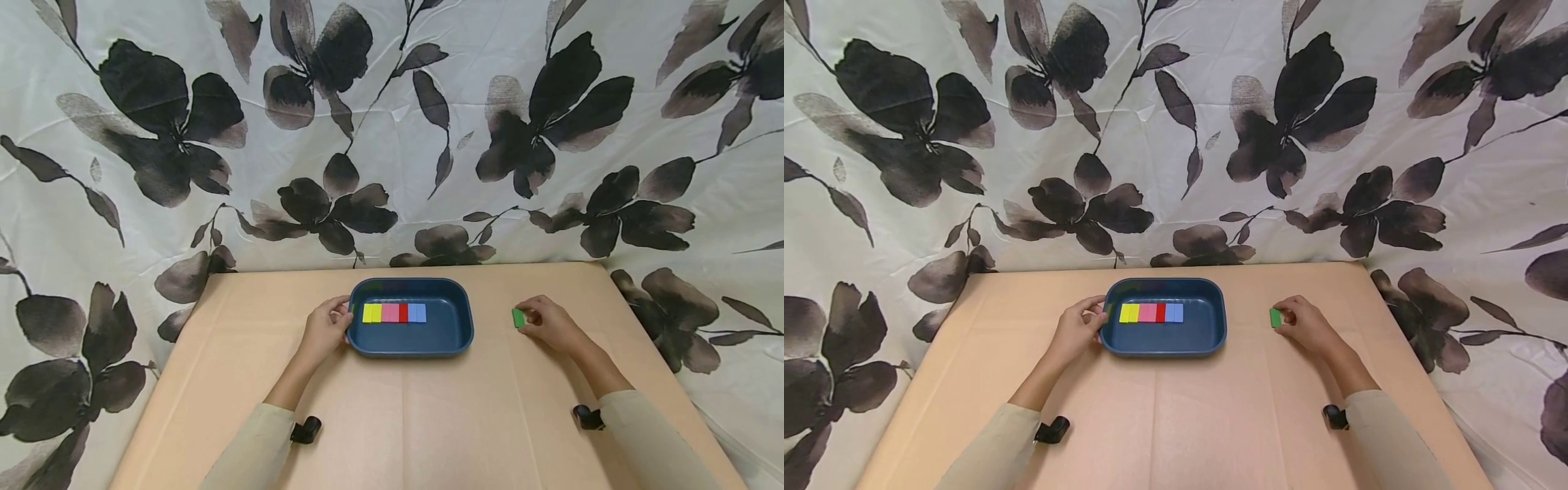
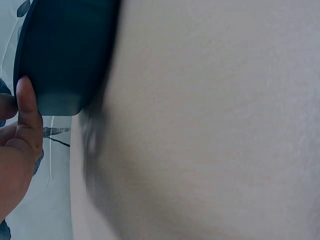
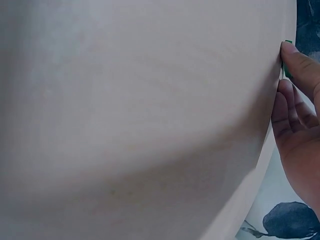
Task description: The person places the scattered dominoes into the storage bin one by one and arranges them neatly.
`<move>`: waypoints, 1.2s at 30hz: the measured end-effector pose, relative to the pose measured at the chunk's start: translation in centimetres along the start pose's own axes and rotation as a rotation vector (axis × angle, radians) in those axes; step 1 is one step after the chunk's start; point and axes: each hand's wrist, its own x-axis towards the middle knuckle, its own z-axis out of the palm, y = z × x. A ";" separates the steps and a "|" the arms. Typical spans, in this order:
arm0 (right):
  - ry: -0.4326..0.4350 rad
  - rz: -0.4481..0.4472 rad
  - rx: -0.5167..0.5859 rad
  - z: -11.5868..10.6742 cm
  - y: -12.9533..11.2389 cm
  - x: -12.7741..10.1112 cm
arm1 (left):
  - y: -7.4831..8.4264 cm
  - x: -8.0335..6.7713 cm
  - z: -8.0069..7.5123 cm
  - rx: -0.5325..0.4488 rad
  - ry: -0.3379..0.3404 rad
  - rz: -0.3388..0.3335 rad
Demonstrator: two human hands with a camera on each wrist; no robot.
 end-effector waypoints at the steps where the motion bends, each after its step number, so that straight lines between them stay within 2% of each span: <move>1: 0.005 0.003 0.000 0.0 0.0 -0.1 | 0.0 0.0 0.0 -0.001 -0.001 0.000; 8: 0.035 0.030 -0.021 0.2 -0.5 -0.6 | -0.1 -0.2 -0.1 -0.014 -0.011 -0.004; 20: 0.083 0.038 0.032 0.1 -2.9 -0.7 | -0.1 -0.3 -0.3 -0.006 -0.015 -0.004; 36: 0.150 -0.038 0.055 0.3 -7.4 0.2 | -0.1 -0.7 -0.6 -0.009 -0.030 0.005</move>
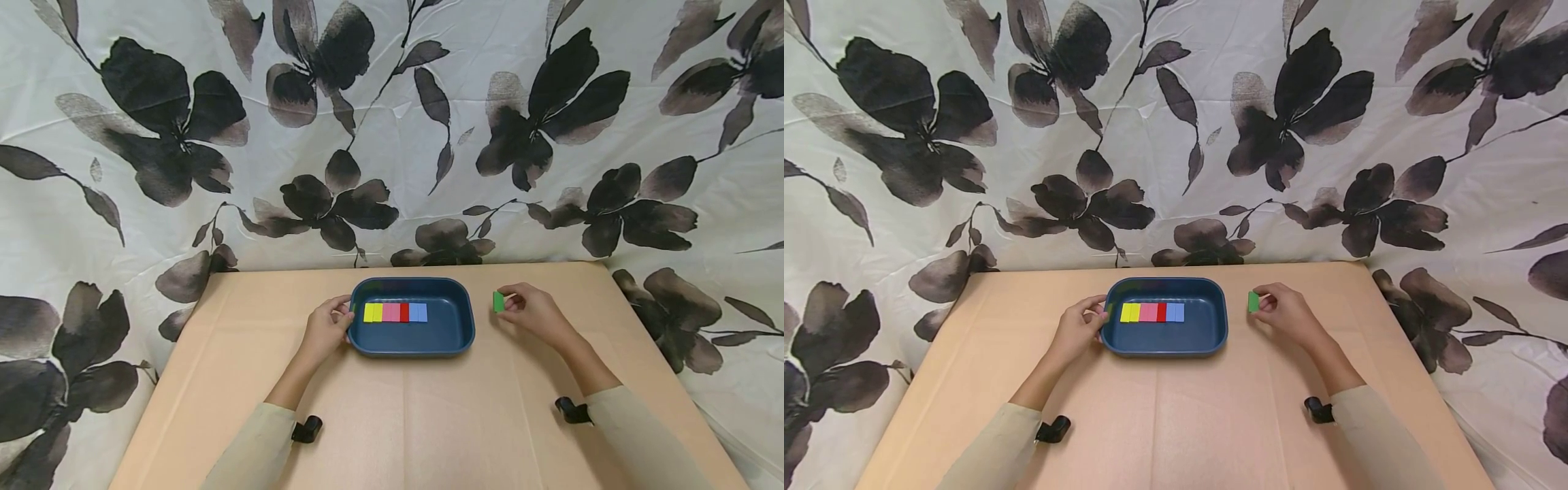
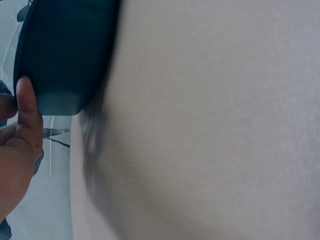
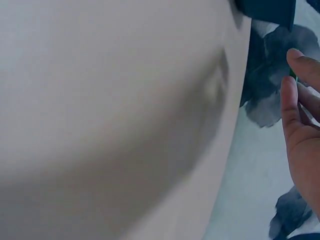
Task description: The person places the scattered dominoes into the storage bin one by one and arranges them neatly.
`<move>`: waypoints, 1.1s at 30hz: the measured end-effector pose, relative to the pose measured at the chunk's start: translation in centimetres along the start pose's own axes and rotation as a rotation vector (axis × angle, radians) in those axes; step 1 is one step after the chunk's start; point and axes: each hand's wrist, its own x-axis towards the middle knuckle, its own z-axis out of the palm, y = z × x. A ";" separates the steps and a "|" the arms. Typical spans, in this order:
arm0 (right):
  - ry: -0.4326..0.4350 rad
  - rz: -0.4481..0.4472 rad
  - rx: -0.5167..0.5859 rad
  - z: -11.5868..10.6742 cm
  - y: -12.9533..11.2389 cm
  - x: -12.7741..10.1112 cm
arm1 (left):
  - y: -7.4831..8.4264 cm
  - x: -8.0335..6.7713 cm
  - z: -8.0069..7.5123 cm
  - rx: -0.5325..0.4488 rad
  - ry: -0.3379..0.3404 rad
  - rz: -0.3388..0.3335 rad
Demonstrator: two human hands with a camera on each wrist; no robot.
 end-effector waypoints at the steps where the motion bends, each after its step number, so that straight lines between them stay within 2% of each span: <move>1: 0.001 -0.001 0.005 0.1 -0.3 0.1 | 0.0 0.0 0.0 -0.004 -0.001 0.002; 14: -0.009 -0.006 0.063 1.5 -4.4 1.9 | 0.0 0.0 0.0 0.000 0.009 0.007; 19: -0.039 -0.006 0.083 2.5 -6.1 2.5 | 0.0 0.1 0.0 -0.004 0.008 0.009; 26: -0.097 -0.022 0.009 4.2 -8.4 3.6 | 0.0 0.1 0.0 0.002 0.010 0.006; 33: -0.181 0.020 -0.065 5.8 -10.0 4.8 | 0.1 -0.1 0.0 0.006 0.009 0.004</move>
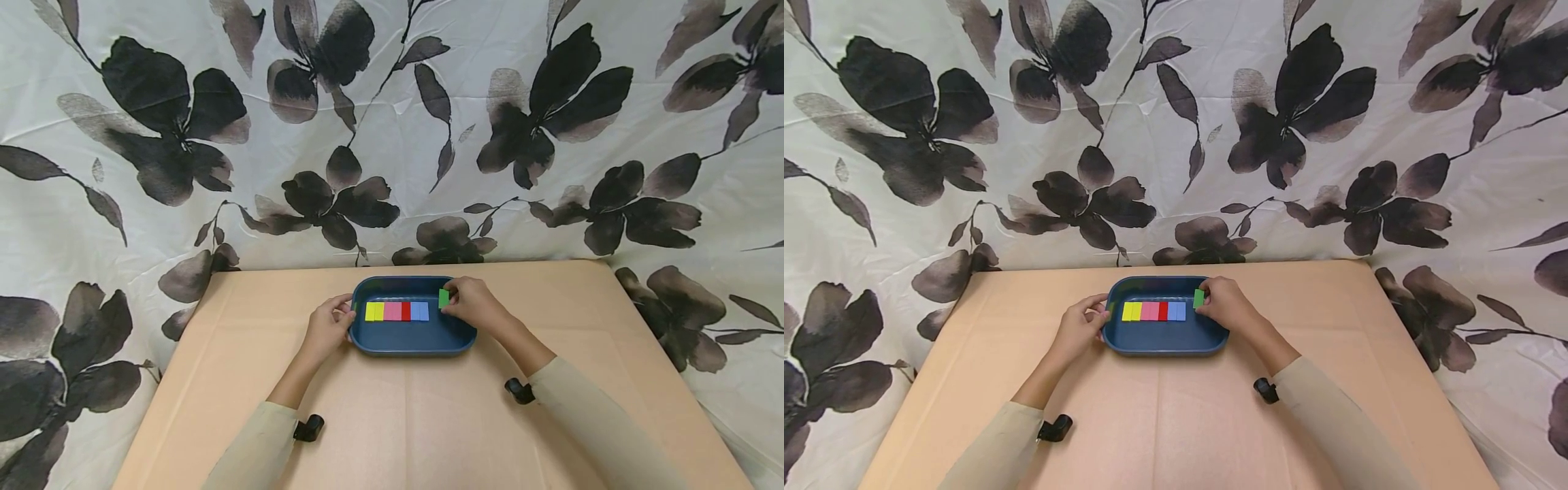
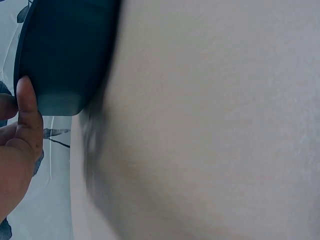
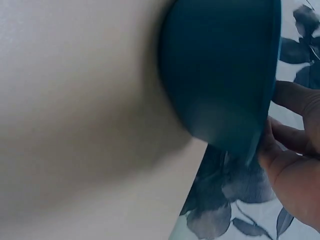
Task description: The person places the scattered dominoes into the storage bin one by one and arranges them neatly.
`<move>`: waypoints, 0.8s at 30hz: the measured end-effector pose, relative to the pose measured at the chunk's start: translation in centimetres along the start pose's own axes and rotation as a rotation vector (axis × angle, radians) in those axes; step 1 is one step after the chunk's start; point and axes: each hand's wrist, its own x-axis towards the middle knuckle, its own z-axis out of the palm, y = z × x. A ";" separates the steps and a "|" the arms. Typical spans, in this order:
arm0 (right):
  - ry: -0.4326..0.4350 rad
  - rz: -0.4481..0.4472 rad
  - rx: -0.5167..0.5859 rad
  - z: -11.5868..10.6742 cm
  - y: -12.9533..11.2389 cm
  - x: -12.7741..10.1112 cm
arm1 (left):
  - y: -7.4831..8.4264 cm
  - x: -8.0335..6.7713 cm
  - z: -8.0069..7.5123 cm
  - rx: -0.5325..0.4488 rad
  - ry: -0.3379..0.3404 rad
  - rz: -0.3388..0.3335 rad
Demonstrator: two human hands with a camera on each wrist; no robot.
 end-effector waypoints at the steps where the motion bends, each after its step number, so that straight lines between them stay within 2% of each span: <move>1: -0.012 0.002 -0.011 0.2 -0.2 0.2 | 0.0 0.0 0.0 0.000 -0.001 0.000; 7: -0.051 0.008 -0.040 1.3 -0.9 0.9 | 0.1 -0.1 -0.1 0.004 -0.008 -0.010; 14: -0.064 0.069 -0.014 2.2 -0.9 1.5 | 0.3 -0.1 -0.1 0.008 -0.009 -0.025; 21: -0.079 0.096 -0.167 3.0 -0.8 2.3 | 0.2 0.1 0.0 0.004 -0.005 -0.026; 24: -0.103 0.095 -0.195 3.0 -0.8 2.5 | 0.3 0.2 0.0 0.009 0.000 -0.026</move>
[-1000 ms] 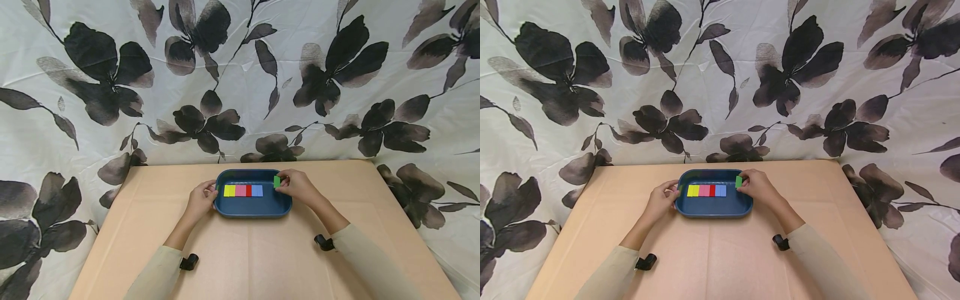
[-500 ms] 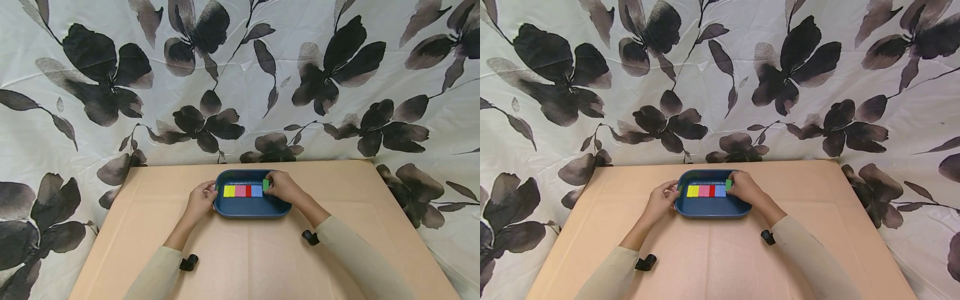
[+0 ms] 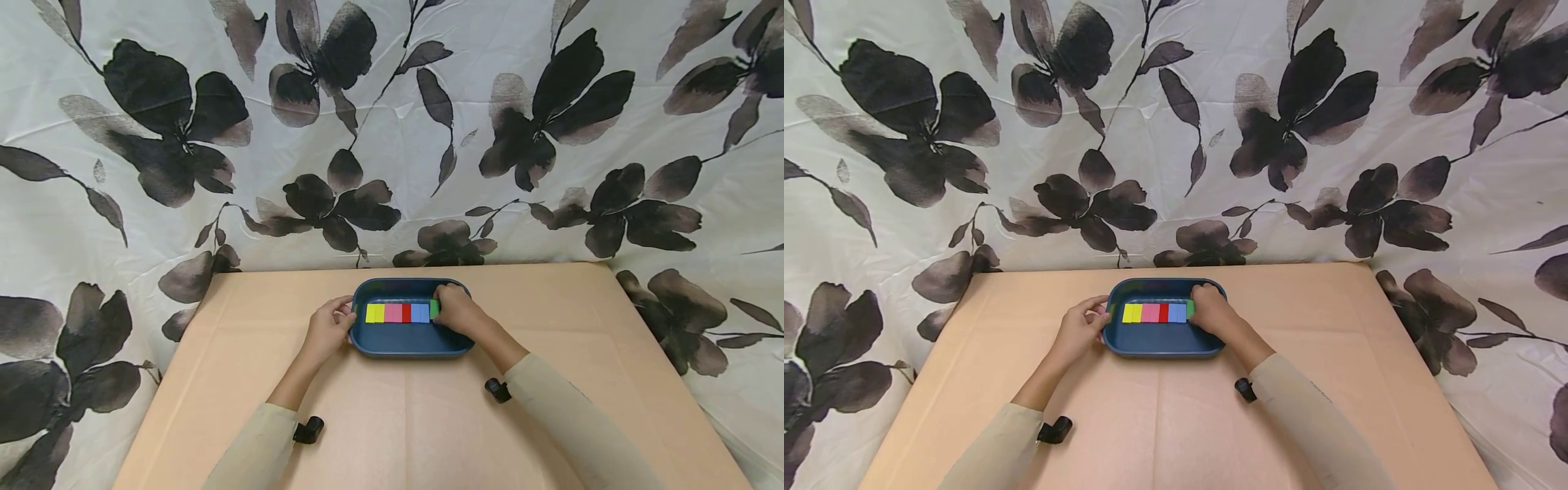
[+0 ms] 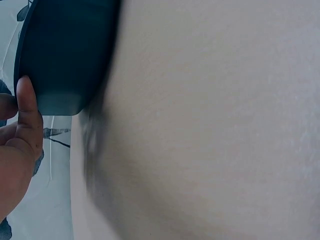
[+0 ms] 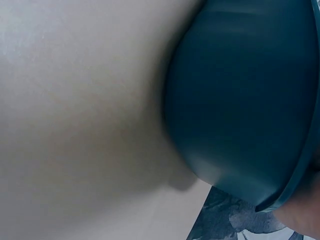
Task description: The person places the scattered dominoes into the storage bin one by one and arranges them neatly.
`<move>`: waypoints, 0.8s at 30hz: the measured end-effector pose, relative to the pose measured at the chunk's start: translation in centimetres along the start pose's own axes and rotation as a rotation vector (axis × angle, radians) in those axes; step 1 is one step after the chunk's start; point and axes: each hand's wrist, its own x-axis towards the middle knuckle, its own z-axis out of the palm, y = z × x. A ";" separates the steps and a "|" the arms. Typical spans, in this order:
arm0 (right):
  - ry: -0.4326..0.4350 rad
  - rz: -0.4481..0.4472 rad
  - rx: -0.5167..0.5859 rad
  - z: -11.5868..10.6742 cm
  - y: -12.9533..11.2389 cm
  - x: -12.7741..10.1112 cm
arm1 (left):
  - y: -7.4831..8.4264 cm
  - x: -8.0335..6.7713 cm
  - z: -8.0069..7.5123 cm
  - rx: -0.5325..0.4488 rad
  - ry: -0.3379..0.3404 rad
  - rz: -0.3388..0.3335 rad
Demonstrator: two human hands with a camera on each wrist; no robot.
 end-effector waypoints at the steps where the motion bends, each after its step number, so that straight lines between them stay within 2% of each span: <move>1: -0.008 0.001 -0.003 0.0 0.0 0.1 | 0.0 0.1 0.1 0.001 0.003 0.000; 7: -0.032 -0.006 -0.025 -0.2 0.2 0.8 | 0.1 0.3 0.3 0.010 0.018 -0.007; 15: -0.078 0.004 -0.003 0.2 0.3 1.1 | 0.0 0.4 0.4 0.006 0.019 -0.006; 24: -0.061 0.016 -0.004 0.7 0.2 1.1 | -0.1 0.4 0.3 -0.010 0.017 -0.009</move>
